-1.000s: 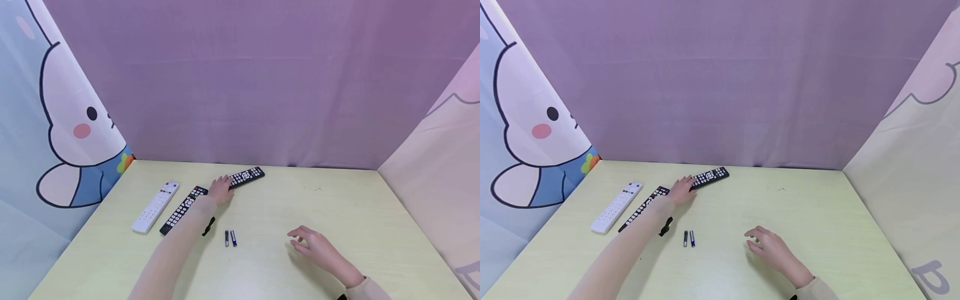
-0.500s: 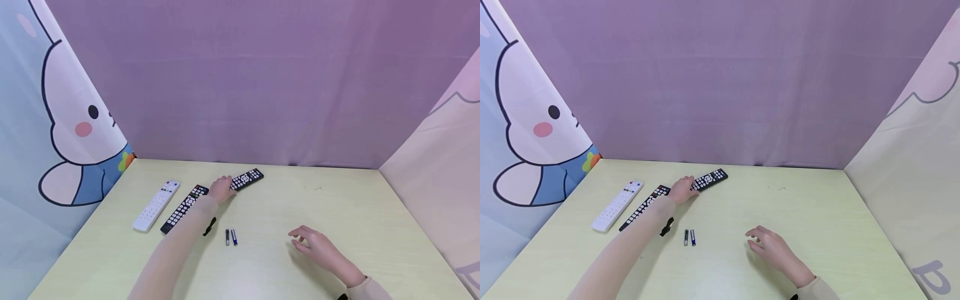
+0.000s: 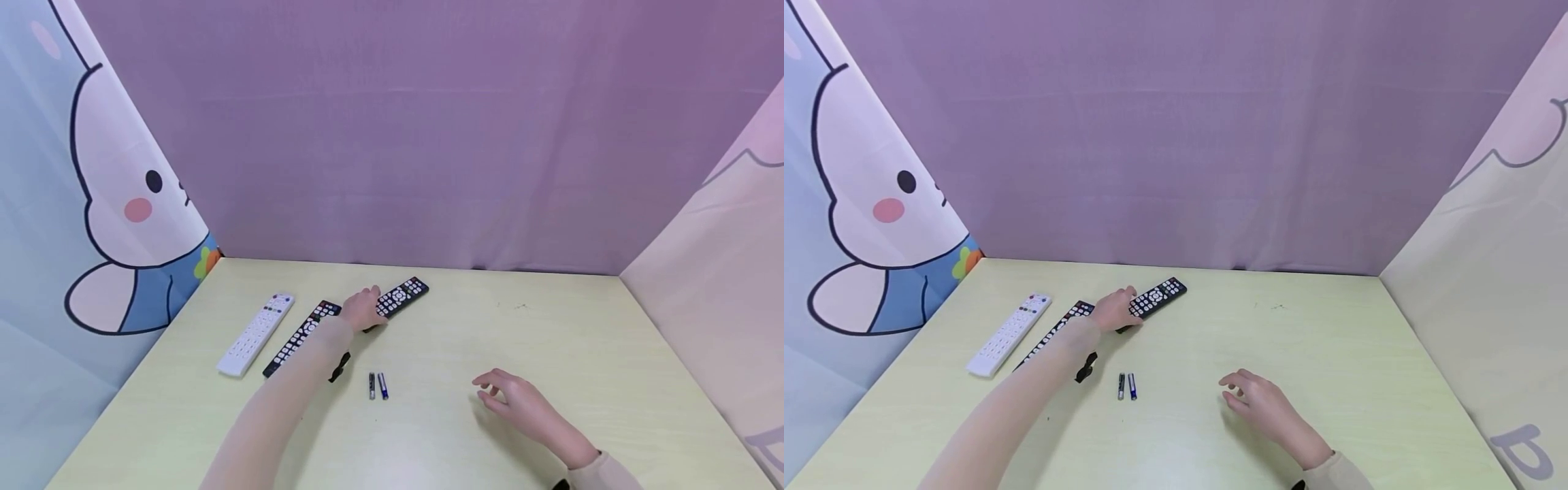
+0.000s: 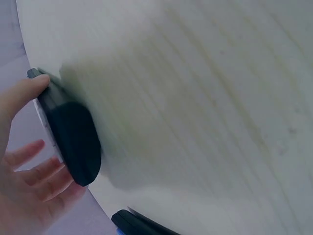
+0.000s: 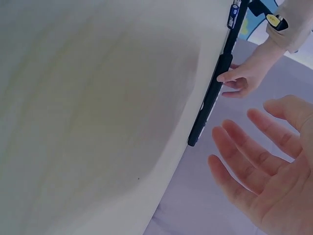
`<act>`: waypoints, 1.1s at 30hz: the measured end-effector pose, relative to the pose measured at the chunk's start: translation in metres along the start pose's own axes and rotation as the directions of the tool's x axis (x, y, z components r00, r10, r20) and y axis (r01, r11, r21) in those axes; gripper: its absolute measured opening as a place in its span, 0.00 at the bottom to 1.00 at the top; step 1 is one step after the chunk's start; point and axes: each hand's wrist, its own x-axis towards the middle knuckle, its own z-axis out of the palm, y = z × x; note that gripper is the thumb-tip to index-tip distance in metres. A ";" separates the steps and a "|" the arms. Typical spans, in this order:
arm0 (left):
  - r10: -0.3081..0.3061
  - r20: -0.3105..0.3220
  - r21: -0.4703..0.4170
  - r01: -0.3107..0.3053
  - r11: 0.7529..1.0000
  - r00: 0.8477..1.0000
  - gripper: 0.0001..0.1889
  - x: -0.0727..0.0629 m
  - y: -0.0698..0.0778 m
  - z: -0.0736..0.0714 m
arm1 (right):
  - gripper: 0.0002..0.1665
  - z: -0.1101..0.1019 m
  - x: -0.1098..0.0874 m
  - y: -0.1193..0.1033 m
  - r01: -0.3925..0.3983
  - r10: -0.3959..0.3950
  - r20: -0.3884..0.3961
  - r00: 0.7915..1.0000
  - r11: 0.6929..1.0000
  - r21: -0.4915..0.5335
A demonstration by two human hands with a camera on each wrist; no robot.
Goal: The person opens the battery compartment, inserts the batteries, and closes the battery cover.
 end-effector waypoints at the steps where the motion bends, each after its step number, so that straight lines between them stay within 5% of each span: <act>1: -0.005 0.015 -0.001 0.005 1.000 1.000 0.36 0.000 0.000 0.000 | 0.10 0.000 0.000 0.000 -0.002 0.002 0.001 1.000 1.000 0.001; 6: -0.039 0.105 0.007 0.038 0.999 0.994 0.32 -0.001 -0.002 0.000 | 0.10 -0.001 0.000 0.000 -0.011 0.011 0.013 1.000 1.000 0.007; 14: -0.098 0.154 -0.125 0.118 0.985 0.983 0.19 -0.008 -0.004 -0.008 | 0.10 -0.001 -0.002 -0.001 -0.008 0.008 0.005 1.000 1.000 0.015; 23: -0.073 0.143 -0.347 0.119 0.930 0.987 0.32 -0.018 -0.021 -0.015 | 0.10 -0.001 -0.002 -0.002 0.003 -0.003 -0.007 1.000 1.000 0.013; 27: -0.069 0.175 -0.552 0.157 0.819 0.982 0.33 -0.022 -0.029 -0.017 | 0.10 -0.001 -0.002 -0.002 0.013 -0.013 -0.005 1.000 1.000 0.014; 33: -0.053 0.240 -0.845 0.236 0.480 0.969 0.32 -0.028 -0.035 -0.016 | 0.10 0.000 -0.003 -0.003 0.010 -0.010 -0.002 1.000 1.000 0.014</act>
